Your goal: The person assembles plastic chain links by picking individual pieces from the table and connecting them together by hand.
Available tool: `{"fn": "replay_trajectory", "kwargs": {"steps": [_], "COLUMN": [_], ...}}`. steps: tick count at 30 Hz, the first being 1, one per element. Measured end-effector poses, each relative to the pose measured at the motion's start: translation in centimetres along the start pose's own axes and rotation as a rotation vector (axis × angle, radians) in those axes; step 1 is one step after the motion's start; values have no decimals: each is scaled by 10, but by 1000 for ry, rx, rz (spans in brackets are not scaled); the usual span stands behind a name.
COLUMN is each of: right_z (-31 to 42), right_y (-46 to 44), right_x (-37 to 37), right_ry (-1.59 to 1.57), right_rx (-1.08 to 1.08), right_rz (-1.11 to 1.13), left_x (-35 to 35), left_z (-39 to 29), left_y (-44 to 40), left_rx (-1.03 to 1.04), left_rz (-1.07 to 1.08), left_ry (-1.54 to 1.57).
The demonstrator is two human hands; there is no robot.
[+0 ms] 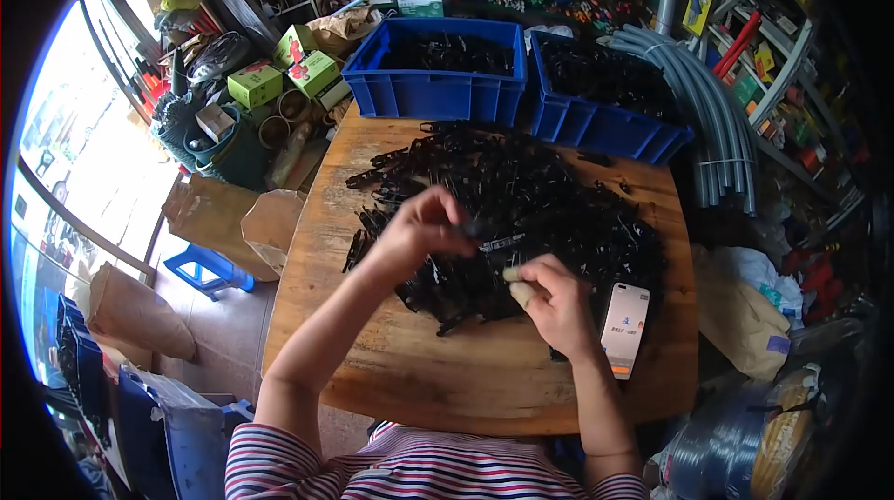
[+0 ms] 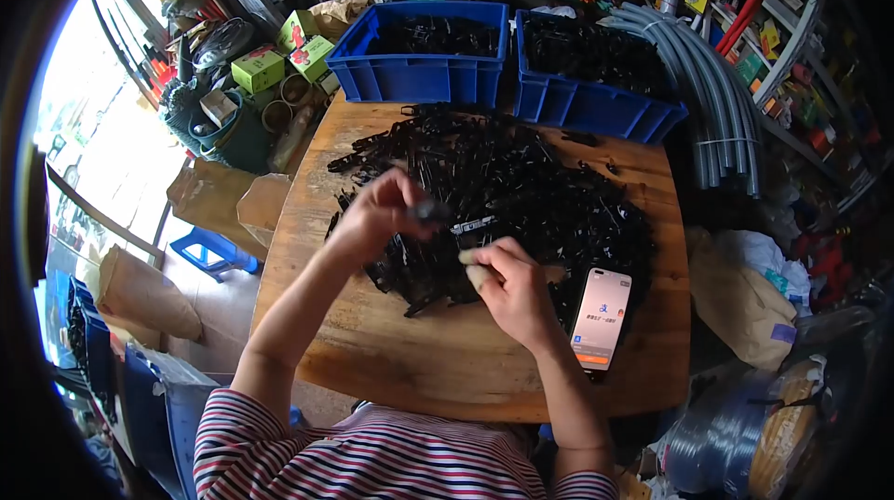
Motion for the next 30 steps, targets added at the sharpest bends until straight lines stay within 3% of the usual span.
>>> {"fn": "replay_trajectory", "kwargs": {"steps": [2,4,7,11,30], "right_z": [2,29,37,32,22], "right_y": [-5,-12,-10,-5,7], "right_x": [8,16,25,17,20], "right_ry": [50,253,270,139,29], "right_rx": [-112,-329,-314,-282,-213], "right_rz": [-80,-78,-65,-157,-41], "left_x": [29,37,31,33,44], "left_z": [16,22,47,27,32], "left_y": [23,38,42,50,53], "left_rx": [-55,5,-141,267,265], "left_rz": [124,-43,-69,-341,-304], "left_ry": [-29,-475,-569,-1039,-1213]}}
Point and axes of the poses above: each hand's wrist, its own y-axis away from the middle knuckle, its own x-axis out of the palm, z = x × y, the point moved 6 cm from there along -y, towards the middle knuckle, and after that the axes turned 13 degrees about -x, right-handed, at the moved point
